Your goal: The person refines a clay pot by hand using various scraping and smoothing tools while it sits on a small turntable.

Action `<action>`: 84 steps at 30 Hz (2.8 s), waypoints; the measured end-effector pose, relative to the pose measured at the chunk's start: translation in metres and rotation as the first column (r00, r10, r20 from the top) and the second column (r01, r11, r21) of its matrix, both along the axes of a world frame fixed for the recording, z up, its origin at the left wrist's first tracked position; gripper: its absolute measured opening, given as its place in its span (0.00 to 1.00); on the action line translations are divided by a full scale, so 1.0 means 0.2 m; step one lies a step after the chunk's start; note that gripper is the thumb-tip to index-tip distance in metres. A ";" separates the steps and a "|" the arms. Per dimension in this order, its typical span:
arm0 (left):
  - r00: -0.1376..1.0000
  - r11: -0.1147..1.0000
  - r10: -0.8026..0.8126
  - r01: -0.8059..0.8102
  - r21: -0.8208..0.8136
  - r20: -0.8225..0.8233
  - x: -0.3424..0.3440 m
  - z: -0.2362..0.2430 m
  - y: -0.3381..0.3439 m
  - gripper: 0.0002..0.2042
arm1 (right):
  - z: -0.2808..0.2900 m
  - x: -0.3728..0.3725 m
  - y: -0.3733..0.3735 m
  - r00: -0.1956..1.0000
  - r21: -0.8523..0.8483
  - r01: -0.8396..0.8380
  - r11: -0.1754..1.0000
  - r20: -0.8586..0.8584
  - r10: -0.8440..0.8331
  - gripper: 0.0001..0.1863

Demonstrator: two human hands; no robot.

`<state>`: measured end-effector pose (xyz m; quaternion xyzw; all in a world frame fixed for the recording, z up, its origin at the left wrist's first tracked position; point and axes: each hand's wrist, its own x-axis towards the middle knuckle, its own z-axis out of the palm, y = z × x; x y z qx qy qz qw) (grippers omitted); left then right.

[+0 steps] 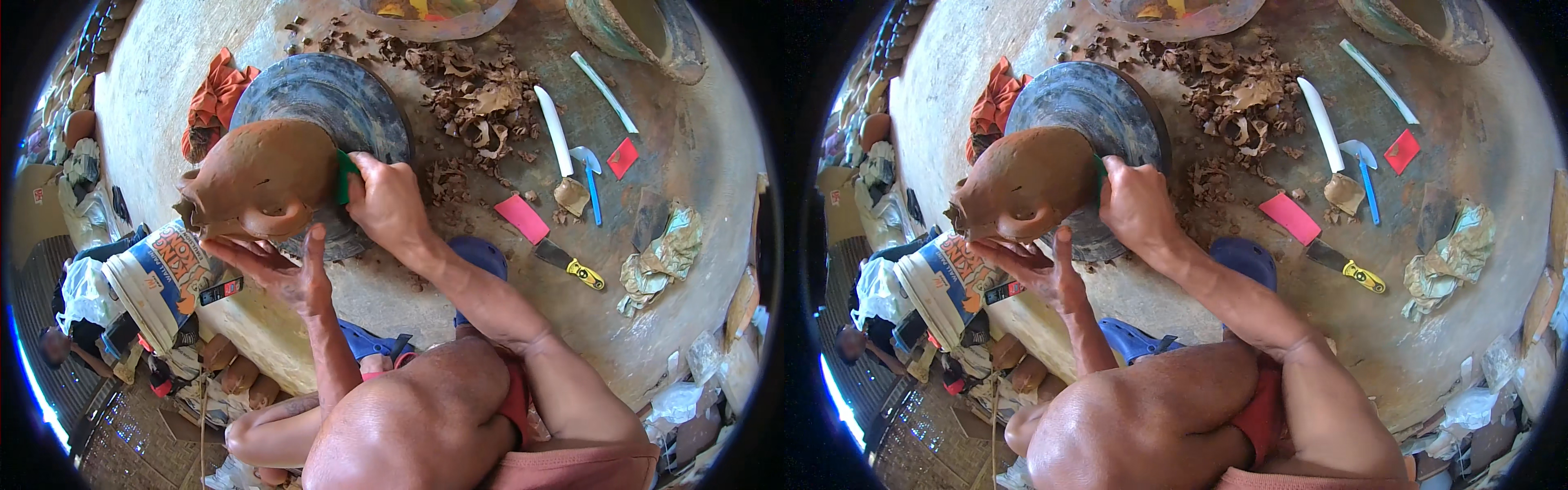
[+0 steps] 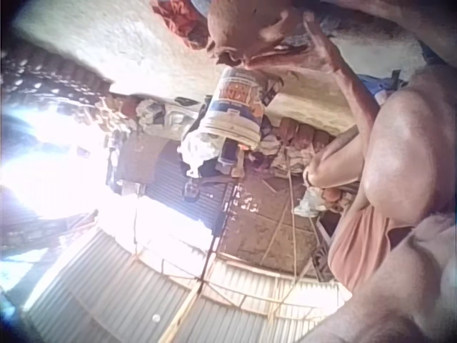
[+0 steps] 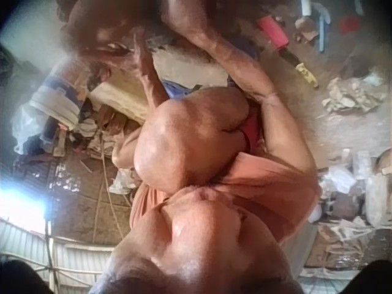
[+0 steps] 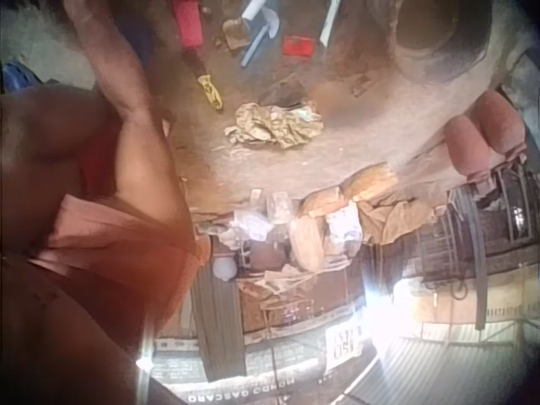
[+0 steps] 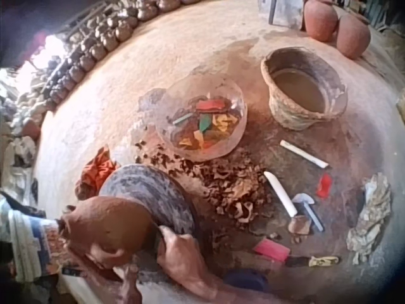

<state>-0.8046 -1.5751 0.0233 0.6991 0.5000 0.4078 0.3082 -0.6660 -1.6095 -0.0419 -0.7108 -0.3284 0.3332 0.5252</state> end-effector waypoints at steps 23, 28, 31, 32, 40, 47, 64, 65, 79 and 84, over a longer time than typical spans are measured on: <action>0.994 0.996 0.071 -0.066 -0.067 0.084 0.02 -0.01 0.01 0.74 | 0.17 -0.08 -0.09 0.803 0.334 0.036 0.942 -0.570 0.172 0.09; 0.998 0.998 -0.012 0.015 -0.055 0.057 -0.01 -0.01 -0.03 0.73 | 0.16 -0.08 -0.20 0.798 0.463 0.009 0.886 -0.538 0.273 0.08; 1.000 0.999 0.023 -0.023 0.033 -0.011 -0.05 -0.01 -0.22 0.67 | 0.14 -0.05 -0.33 0.886 0.522 -0.120 0.844 -0.327 0.328 0.09; 0.998 0.994 0.005 0.003 0.112 -0.063 -0.07 -0.02 -0.29 0.55 | 0.13 -0.04 -0.39 0.875 0.498 -0.186 0.847 -0.308 0.373 0.10; 0.951 0.967 -0.230 0.247 0.063 -0.205 0.22 0.13 -0.31 0.17 | 0.06 -0.06 -0.56 0.748 -0.078 0.078 0.994 -0.654 -0.110 0.09; 0.982 0.969 -0.067 0.106 0.222 -0.175 -0.09 0.10 -0.36 0.23 | 0.05 -0.18 -0.28 0.875 -0.008 0.027 1.000 -0.484 -0.028 0.11; 0.982 0.978 -0.013 0.052 -0.201 0.188 -0.13 0.03 0.17 0.35 | -0.01 -0.05 0.03 0.998 0.043 0.040 0.998 -0.058 -0.037 0.11; 0.980 0.976 0.011 0.033 -0.214 0.200 -0.12 0.03 0.16 0.36 | 0.02 -0.06 0.02 0.998 0.071 0.064 0.995 -0.011 -0.064 0.10; 0.984 0.986 0.108 -0.087 -0.145 0.144 -0.05 0.05 0.11 0.39 | -0.02 0.01 -0.05 0.978 -0.055 -0.003 0.998 -0.206 -0.009 0.10; 0.977 0.984 0.124 -0.099 -0.146 0.172 0.00 0.06 0.11 0.41 | -0.04 -0.03 0.02 0.992 -0.054 -0.046 0.997 -0.121 0.039 0.10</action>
